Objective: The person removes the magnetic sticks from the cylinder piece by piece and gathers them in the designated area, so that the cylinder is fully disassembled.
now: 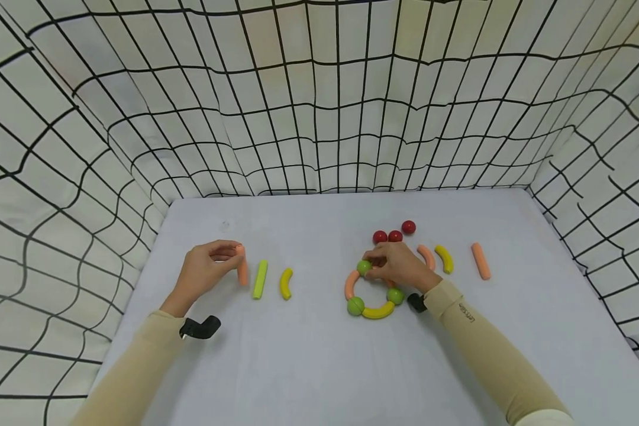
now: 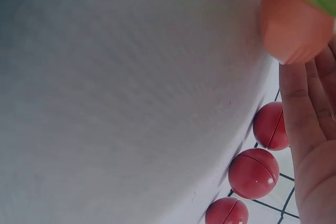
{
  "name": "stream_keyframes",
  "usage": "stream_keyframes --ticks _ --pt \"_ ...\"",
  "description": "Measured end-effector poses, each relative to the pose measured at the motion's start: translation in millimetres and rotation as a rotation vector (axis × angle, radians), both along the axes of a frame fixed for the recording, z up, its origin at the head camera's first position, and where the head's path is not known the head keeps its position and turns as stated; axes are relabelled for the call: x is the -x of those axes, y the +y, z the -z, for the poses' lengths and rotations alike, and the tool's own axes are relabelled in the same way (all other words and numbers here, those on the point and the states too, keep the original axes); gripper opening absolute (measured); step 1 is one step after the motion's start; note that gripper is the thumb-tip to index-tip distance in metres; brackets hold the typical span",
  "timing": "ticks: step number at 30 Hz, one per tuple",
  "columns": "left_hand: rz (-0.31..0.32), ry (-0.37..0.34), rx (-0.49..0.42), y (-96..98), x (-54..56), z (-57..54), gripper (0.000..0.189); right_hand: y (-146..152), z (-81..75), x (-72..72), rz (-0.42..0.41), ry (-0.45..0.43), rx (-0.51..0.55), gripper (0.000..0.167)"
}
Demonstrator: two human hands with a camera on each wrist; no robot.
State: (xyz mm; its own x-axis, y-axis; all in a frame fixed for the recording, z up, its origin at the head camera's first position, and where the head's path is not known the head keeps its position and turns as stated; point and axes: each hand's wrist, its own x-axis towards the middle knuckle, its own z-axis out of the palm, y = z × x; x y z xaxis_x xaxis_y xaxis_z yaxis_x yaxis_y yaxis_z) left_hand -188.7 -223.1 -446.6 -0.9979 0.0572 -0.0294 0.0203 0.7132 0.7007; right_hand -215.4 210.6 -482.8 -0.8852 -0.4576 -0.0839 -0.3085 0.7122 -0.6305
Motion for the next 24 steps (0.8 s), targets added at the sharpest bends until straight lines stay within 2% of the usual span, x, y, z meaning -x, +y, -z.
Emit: stream_keyframes --ticks 9,17,24 --pt "0.048 -0.148 0.103 -11.9 2.4 18.0 0.046 1 2.5 -0.4 -0.007 0.009 0.012 0.036" --pt "0.051 -0.174 0.123 -7.3 9.9 25.8 0.046 2 1.6 -0.2 -0.008 0.024 0.001 0.036" --pt "0.049 -0.199 0.121 -8.5 11.6 31.0 0.053 1 3.7 0.9 0.007 -0.016 0.012 0.037"
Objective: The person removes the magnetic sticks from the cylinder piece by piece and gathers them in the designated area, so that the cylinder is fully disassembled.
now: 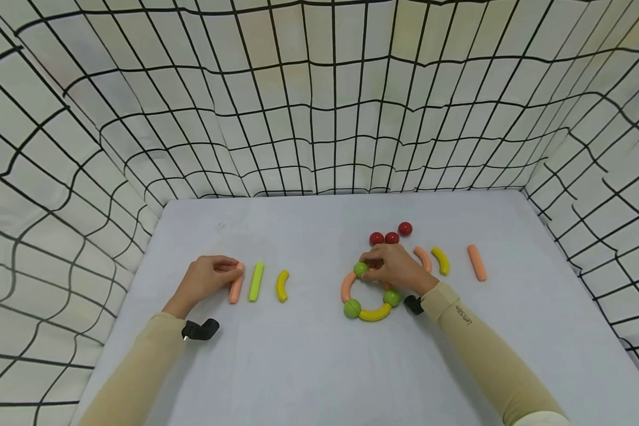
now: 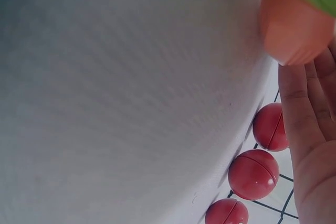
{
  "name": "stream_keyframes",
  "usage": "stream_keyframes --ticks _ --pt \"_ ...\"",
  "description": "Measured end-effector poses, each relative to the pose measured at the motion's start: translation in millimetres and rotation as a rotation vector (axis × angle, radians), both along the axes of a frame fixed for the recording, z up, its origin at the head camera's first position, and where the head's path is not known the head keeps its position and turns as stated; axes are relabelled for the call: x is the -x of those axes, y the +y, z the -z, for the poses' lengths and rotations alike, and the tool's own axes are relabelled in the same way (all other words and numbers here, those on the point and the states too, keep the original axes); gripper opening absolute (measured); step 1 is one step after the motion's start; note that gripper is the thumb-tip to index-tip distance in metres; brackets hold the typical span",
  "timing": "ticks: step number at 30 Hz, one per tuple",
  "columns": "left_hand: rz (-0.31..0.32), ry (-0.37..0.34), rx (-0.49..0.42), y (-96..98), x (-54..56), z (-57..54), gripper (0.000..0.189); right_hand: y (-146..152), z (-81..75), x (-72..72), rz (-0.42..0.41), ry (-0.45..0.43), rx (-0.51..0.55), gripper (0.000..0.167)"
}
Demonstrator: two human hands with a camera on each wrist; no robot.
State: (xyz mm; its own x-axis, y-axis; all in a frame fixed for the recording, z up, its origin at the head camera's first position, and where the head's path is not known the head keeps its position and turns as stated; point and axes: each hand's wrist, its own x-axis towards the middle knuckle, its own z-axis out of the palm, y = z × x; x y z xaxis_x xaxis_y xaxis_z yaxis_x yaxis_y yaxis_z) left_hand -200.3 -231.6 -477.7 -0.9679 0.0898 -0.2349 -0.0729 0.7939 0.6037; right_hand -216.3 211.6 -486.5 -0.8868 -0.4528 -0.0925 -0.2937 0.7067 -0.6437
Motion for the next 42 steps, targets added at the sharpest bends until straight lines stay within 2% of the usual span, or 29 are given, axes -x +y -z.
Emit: stream_keyframes --ticks 7,14,18,26,30,33,36,42 --pt "-0.014 -0.014 -0.019 -3.9 -2.2 -0.6 0.058 1 -1.4 -2.7 0.007 0.004 -0.005 0.039" --pt "-0.031 0.037 0.031 -3.2 -6.8 -8.6 0.053 2 -1.7 -3.7 -0.006 0.010 -0.009 0.036" --pt "-0.023 0.068 0.017 2.8 -9.1 -14.7 0.049 3 -1.8 -3.8 -0.002 0.005 -0.010 0.037" --pt "0.072 0.211 -0.029 28.6 -15.5 -25.1 0.039 7 -10.2 -8.6 0.041 -0.019 0.004 0.043" --pt "0.122 0.214 -0.088 43.2 -19.6 -27.2 0.034 9 -17.8 -14.7 0.070 -0.013 0.015 0.043" --pt "0.161 0.224 -0.118 55.1 -21.9 -25.5 0.032 13 -21.5 -20.4 0.065 0.000 0.031 0.044" --pt "0.203 0.263 -0.135 67.0 -24.4 -22.9 0.031 15 -23.6 -27.1 0.050 0.020 0.042 0.043" --pt "0.294 0.358 -0.187 90.8 -31.0 -14.9 0.029 14 -24.3 -44.7 -0.028 0.139 0.046 0.037"
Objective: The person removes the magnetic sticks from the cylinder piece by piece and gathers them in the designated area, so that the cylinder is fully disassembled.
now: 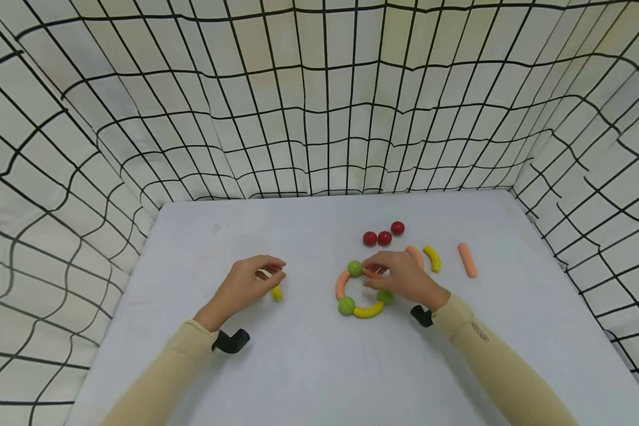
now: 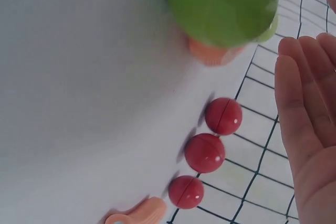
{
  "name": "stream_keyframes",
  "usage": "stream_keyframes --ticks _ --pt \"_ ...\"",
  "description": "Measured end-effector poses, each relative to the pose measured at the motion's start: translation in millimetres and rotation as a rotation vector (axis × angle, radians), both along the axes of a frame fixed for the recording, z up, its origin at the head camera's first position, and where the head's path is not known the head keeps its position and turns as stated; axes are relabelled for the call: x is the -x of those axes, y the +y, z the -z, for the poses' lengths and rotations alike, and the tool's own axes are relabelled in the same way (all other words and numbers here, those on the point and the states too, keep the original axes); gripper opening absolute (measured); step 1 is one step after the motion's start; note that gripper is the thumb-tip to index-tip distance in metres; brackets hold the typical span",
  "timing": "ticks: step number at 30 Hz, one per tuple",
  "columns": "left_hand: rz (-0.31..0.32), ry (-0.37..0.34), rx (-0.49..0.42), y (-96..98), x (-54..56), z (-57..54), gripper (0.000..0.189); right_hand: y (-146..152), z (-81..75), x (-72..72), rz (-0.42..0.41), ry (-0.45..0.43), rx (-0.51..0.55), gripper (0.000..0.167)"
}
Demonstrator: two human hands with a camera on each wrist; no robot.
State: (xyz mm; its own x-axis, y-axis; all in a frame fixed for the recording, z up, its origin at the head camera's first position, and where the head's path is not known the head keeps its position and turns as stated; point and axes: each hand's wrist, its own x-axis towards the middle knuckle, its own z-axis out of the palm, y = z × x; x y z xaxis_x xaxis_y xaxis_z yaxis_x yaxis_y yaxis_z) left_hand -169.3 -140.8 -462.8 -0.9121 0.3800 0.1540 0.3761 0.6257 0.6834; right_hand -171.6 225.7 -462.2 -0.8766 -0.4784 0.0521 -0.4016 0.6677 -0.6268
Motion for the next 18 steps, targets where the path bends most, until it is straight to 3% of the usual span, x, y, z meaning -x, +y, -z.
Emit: stream_keyframes --ticks 5,10,18 --pt "0.111 0.126 0.007 20.9 -6.1 13.4 0.026 -8 2.3 -16.9 -0.067 0.042 -0.030 0.033" --pt "0.214 0.246 0.093 41.6 -12.6 26.0 0.026 -16 7.7 -30.4 -0.100 0.057 -0.102 0.028" --pt "0.356 0.339 0.167 77.4 -18.2 28.2 0.027 -28 11.8 -45.0 -0.148 0.179 -0.185 0.018"
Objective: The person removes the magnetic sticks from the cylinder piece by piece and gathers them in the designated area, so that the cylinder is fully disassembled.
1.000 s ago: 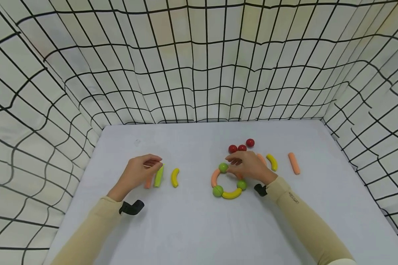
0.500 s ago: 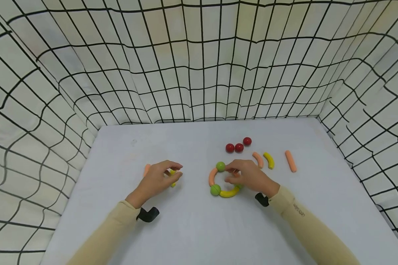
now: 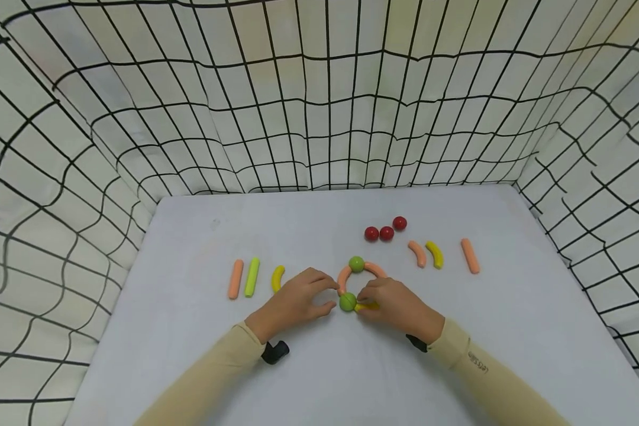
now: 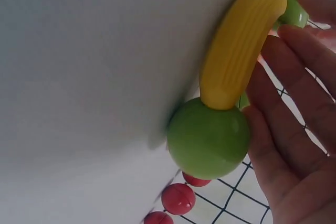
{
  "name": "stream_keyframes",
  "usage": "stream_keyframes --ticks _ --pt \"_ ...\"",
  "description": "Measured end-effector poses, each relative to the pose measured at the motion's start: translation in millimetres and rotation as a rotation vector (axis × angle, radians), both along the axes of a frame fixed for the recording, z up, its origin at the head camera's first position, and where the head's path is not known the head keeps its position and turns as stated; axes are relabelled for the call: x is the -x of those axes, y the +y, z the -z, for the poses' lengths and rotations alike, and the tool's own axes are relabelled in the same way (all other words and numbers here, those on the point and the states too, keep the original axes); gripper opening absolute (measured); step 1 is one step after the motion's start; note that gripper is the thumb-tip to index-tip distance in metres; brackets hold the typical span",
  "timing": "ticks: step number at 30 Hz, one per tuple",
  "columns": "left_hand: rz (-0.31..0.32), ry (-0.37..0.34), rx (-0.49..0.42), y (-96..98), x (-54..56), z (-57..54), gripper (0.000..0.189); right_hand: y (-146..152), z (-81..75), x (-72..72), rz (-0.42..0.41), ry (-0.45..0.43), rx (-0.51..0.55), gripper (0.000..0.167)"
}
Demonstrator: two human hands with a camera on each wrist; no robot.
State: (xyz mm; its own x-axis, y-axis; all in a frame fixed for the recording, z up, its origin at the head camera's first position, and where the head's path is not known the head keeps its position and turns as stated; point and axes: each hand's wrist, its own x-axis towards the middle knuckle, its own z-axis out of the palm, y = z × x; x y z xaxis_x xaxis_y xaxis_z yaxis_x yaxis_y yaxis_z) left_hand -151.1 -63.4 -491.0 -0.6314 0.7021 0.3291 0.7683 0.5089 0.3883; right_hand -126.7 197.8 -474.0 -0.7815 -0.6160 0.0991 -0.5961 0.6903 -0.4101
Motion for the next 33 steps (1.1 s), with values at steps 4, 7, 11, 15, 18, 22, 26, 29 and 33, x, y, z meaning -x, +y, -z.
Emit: stream_keyframes --ticks 4,7,11,15,18,22,26,29,33 --pt "0.079 0.048 -0.008 17.3 -0.4 3.2 0.027 -1 3.8 -2.0 -0.024 0.064 -0.013 0.013" --pt "0.115 0.102 -0.013 25.9 -1.3 6.8 0.025 -3 8.8 -2.0 -0.041 0.138 -0.008 0.011" --pt "0.129 0.128 -0.008 32.7 -2.5 7.9 0.021 -5 15.6 -1.6 -0.058 0.263 -0.014 0.012" --pt "0.133 0.122 -0.008 37.6 -3.4 8.1 0.022 -5 19.0 -1.8 -0.062 0.349 -0.034 0.015" --pt "0.140 0.096 -0.005 40.5 -4.2 9.4 0.024 -4 18.4 -3.1 -0.053 0.349 -0.045 0.015" --pt "0.140 0.052 -0.009 42.4 -5.5 10.6 0.026 -3 15.3 -4.8 -0.060 0.324 -0.055 0.015" --pt "0.131 0.029 -0.016 43.4 -6.0 12.7 0.026 0 14.1 -6.8 -0.062 0.323 -0.076 0.017" --pt "0.126 0.021 -0.028 44.1 -6.0 13.9 0.026 3 14.2 -8.3 -0.059 0.321 -0.079 0.016" --pt "0.132 0.018 -0.045 45.3 -6.2 15.3 0.026 7 14.1 -9.2 -0.064 0.308 -0.073 0.014"
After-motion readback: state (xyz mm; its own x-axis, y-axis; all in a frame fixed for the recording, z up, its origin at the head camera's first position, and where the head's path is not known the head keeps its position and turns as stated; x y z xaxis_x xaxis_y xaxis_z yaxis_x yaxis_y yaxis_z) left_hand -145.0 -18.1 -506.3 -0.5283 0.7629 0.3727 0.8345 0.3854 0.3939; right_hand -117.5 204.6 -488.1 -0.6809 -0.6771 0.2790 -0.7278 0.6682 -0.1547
